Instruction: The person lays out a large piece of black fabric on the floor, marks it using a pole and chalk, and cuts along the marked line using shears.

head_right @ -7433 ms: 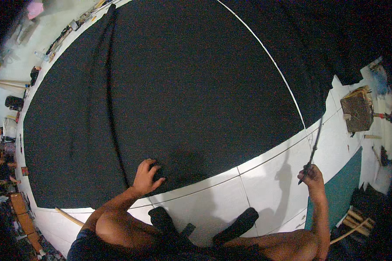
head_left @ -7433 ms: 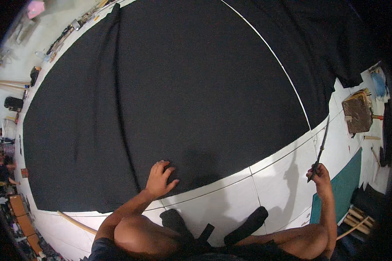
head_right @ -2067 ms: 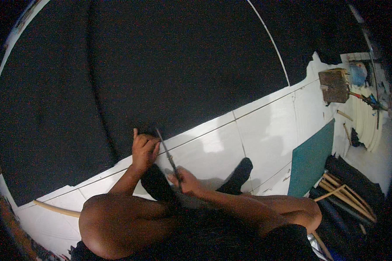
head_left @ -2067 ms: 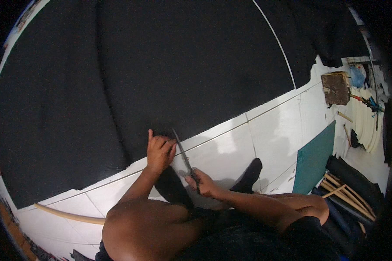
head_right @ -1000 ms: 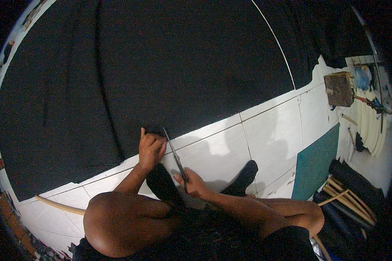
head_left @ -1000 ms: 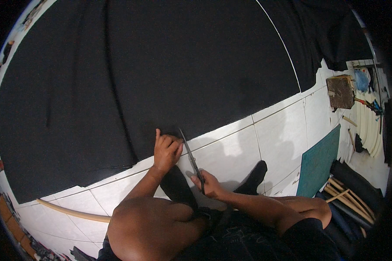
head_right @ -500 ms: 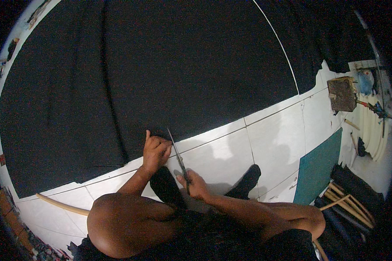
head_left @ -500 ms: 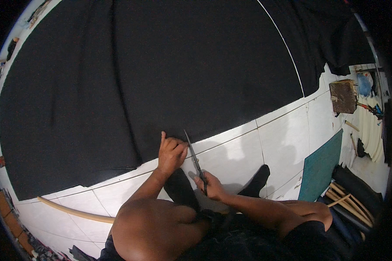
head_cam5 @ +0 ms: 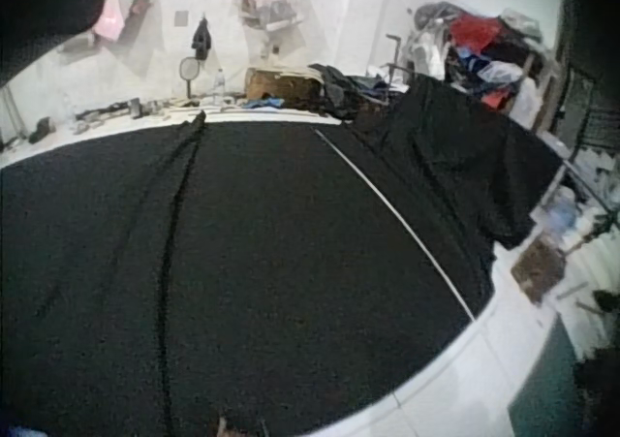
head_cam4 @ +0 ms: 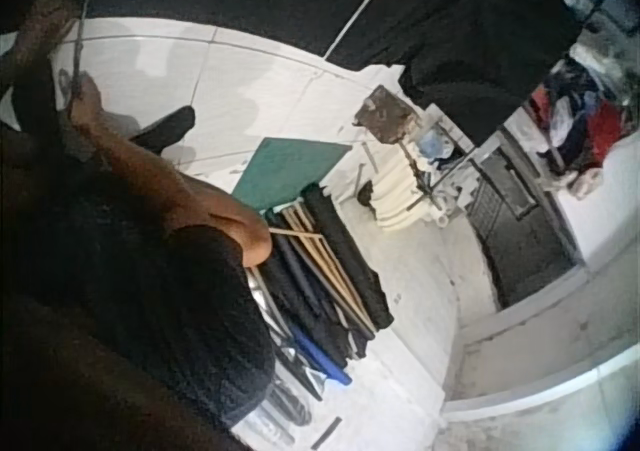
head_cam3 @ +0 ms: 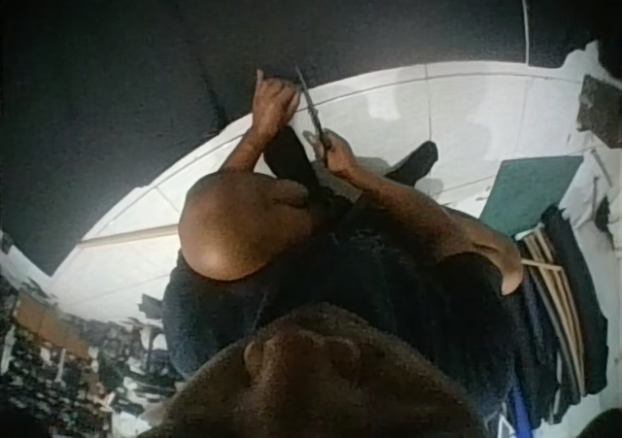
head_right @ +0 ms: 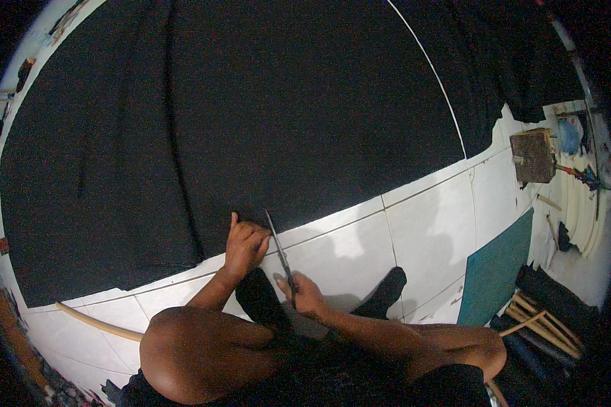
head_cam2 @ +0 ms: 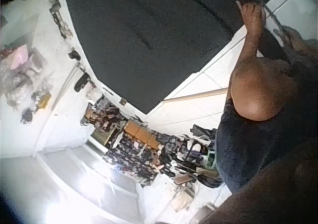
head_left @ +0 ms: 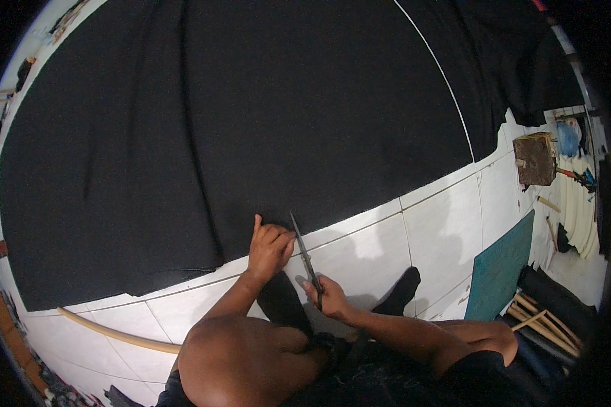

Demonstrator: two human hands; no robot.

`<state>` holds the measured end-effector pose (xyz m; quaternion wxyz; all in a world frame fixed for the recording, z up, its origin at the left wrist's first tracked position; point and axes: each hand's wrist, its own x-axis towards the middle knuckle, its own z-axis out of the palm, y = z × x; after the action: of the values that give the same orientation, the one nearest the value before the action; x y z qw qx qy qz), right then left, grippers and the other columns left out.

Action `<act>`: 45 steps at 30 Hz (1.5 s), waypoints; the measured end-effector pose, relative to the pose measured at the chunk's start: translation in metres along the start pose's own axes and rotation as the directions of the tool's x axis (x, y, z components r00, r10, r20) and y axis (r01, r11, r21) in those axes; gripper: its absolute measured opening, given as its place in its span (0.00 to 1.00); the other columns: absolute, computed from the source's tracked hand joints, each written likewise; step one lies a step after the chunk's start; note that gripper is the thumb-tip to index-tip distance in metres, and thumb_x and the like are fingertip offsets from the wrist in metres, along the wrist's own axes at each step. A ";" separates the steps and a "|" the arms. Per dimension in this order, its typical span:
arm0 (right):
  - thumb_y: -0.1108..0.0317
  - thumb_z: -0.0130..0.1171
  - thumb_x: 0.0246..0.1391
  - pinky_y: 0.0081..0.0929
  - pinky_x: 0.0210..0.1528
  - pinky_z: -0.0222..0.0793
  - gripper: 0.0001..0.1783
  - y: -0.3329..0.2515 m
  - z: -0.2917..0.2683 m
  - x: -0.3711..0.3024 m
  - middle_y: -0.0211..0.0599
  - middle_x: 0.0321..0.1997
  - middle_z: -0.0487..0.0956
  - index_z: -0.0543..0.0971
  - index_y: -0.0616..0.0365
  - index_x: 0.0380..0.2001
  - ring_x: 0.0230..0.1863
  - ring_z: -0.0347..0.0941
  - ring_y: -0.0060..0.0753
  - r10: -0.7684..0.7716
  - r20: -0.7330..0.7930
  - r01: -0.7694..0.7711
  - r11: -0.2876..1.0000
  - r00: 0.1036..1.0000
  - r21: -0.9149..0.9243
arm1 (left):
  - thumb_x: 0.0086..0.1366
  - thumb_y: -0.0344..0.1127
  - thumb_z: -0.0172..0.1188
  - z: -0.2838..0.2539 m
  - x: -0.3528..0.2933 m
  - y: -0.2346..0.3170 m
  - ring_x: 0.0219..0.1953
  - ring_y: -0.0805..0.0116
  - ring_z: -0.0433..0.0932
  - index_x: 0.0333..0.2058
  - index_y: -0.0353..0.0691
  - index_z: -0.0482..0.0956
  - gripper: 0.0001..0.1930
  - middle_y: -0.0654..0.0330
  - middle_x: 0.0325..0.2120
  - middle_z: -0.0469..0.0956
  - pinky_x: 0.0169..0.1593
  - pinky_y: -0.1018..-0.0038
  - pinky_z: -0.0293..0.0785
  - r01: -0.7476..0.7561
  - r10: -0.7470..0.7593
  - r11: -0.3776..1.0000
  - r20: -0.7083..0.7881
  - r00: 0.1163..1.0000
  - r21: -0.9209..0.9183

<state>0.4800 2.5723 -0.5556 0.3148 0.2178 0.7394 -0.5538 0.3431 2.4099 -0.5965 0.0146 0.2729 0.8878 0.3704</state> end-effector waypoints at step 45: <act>0.39 0.49 0.61 0.20 0.24 0.61 0.29 -0.054 -0.017 0.021 0.25 0.23 0.68 0.71 0.58 0.38 0.22 0.64 0.19 0.022 0.140 -0.045 0.986 0.990 0.161 | 0.55 0.44 0.64 0.003 -0.025 0.030 0.63 0.51 0.59 0.57 0.43 0.70 0.30 0.52 0.55 0.65 0.67 0.42 0.44 0.052 -0.156 0.951 0.327 0.932 0.303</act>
<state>0.4255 2.5721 -0.5307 0.3554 0.2167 0.6641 -0.6210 0.3790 2.4169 -0.5829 0.1507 0.2852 0.9290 0.1812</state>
